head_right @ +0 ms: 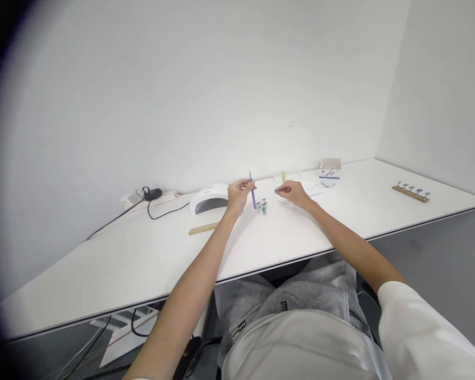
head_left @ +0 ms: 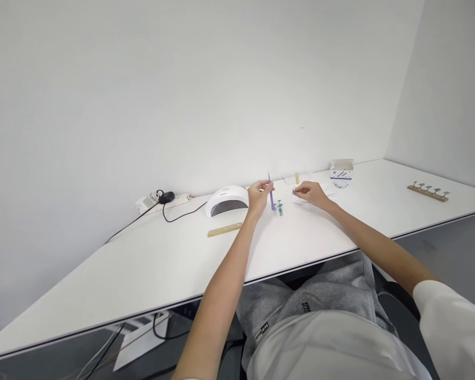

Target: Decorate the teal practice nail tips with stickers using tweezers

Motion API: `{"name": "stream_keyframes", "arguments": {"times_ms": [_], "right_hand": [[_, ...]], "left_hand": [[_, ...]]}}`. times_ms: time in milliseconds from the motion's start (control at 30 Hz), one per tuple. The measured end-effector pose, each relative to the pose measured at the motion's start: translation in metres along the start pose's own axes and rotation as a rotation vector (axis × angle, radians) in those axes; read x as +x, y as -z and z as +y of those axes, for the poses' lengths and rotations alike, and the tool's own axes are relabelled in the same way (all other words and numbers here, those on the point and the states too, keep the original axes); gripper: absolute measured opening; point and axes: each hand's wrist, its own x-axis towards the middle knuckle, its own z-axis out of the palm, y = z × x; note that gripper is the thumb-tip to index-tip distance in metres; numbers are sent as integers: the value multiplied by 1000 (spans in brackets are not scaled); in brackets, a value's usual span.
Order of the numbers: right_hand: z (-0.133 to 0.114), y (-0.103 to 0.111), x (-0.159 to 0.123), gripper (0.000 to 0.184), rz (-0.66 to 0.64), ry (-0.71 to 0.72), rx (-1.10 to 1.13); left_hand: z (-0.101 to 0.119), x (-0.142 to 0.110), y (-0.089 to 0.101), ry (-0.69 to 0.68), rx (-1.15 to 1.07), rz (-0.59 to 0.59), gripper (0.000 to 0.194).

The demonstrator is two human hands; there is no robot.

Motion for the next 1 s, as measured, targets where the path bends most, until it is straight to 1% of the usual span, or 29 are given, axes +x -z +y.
{"name": "stream_keyframes", "arguments": {"times_ms": [167,267,400,667,767,1000], "right_hand": [[-2,-2,-2,14,-6,-7,17],[-5,-3,-2,13,-15,-5,15],[-8,-3,-3,13,-23,-9,22],[-14,-4,-3,20,-5,-91,75],[-15,-4,-3,22,3,-124,91],[-13,-6,-2,19,24,-180,131]], "left_hand": [[6,-2,-2,91,-252,-44,34],[8,-3,-4,85,-312,-39,38],[8,-4,-5,63,-371,-48,36],[6,-6,-7,64,-390,-101,36],[6,-8,-9,63,-390,-104,36],[6,-12,-12,51,-407,-111,35]]}}
